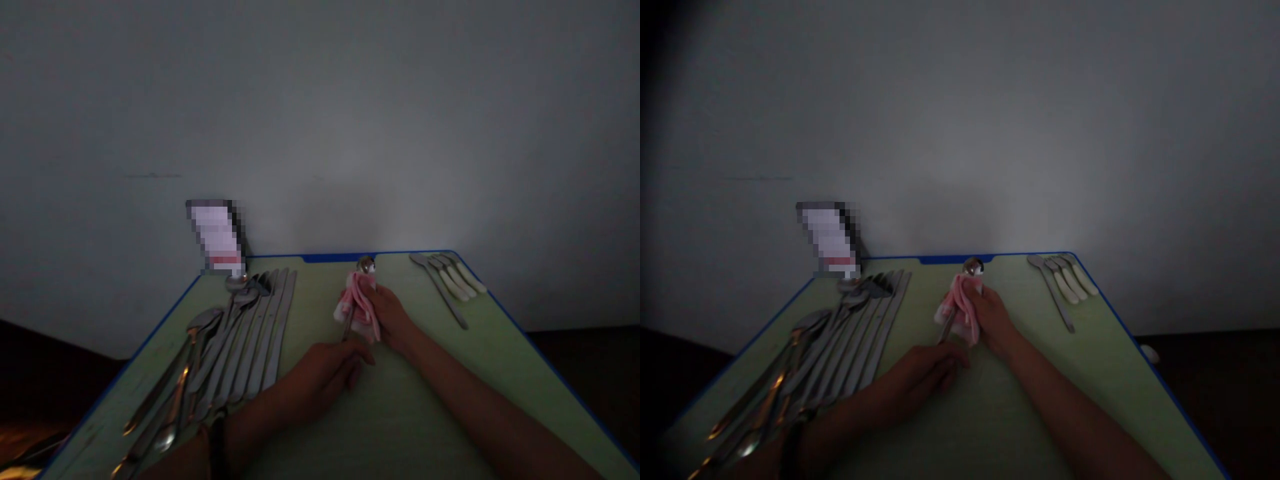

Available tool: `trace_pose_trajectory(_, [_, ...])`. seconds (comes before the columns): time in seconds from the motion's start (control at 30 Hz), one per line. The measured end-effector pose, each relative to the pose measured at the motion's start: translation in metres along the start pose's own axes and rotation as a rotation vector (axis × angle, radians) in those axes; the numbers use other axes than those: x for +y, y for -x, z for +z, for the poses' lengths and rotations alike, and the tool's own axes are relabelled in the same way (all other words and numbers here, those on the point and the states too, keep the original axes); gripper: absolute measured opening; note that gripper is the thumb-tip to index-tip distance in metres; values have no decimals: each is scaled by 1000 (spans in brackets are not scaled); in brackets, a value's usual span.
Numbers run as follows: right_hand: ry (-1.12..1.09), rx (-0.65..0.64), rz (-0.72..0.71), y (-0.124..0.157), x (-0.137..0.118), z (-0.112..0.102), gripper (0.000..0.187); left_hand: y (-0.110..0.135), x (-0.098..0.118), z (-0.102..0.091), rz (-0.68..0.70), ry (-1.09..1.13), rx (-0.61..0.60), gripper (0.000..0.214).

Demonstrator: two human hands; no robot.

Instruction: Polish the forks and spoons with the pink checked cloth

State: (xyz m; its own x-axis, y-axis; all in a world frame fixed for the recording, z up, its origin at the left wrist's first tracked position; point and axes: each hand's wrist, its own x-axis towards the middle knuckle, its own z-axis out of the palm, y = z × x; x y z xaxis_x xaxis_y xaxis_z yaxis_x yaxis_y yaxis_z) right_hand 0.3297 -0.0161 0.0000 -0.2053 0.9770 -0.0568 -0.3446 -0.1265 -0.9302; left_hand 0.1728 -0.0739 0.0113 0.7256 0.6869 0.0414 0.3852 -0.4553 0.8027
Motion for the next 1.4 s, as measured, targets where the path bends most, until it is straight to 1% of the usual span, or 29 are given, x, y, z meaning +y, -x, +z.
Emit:
trace_pose_trajectory(0.1, [-67, 7, 9, 1, 3, 1, 40, -1, 0, 0, -39, 53, 27, 25])
trace_pose_trajectory(0.2, [-108, 67, -24, -3, 4, -1, 37, -2, 2, 0, -85, 107, 69, 22])
trace_pose_trajectory(0.27, [-124, 125, -42, -5, 3, -3, 37, -2, 3, 0, -115, 137, 120, 21])
trace_pose_trajectory(0.33, [-99, 188, -37, -6, 2, -6, 39, -2, 2, -1, -144, 188, 229, 19])
trace_pose_trajectory(0.4, [-13, 189, -16, -5, -1, -8, 41, -4, 0, -1, -172, 300, 390, 18])
trace_pose_trajectory(0.43, [52, 149, -4, -3, -2, -9, 41, -5, -2, -1, -183, 377, 464, 18])
trace_pose_trajectory(0.5, [221, -8, 6, 0, -4, -11, 39, -8, -4, -2, -207, 539, 559, 20])
trace_pose_trajectory(0.6, [455, -275, 3, 3, -8, -15, 33, -11, -5, -3, -247, 674, 587, 27])
trace_pose_trajectory(0.67, [554, -399, 19, 4, -12, -17, 29, -12, -5, -5, -273, 714, 608, 36])
trace_pose_trajectory(0.73, [629, -485, 50, 5, -17, -19, 28, -13, -5, -7, -302, 724, 628, 41])
trace_pose_trajectory(0.8, [702, -548, 63, 5, -21, -20, 27, -14, -5, -9, -326, 705, 633, 41])
trace_pose_trajectory(0.9, [746, -568, 70, 4, -23, -22, 28, -14, -5, -10, -331, 686, 644, 35])
trace_pose_trajectory(0.97, [721, -553, 104, 2, -22, -27, 29, -14, -4, -9, -321, 729, 673, 34])
trace_pose_trajectory(1.03, [641, -555, 180, 0, -20, -33, 30, -13, -4, -8, -304, 802, 715, 33])
trace_pose_trajectory(1.1, [497, -575, 269, 0, -19, -40, 31, -13, -4, -8, -272, 886, 751, 36])
trace_pose_trajectory(1.2, [289, -532, 359, 1, -21, -47, 35, -13, -5, -8, -208, 954, 778, 39])
trace_pose_trajectory(1.3, [206, -477, 399, 3, -24, -49, 36, -11, -6, -8, -131, 962, 732, 38])
trace_pose_trajectory(1.4, [163, -458, 410, 5, -24, -48, 35, -9, -6, -6, -33, 937, 672, 41])
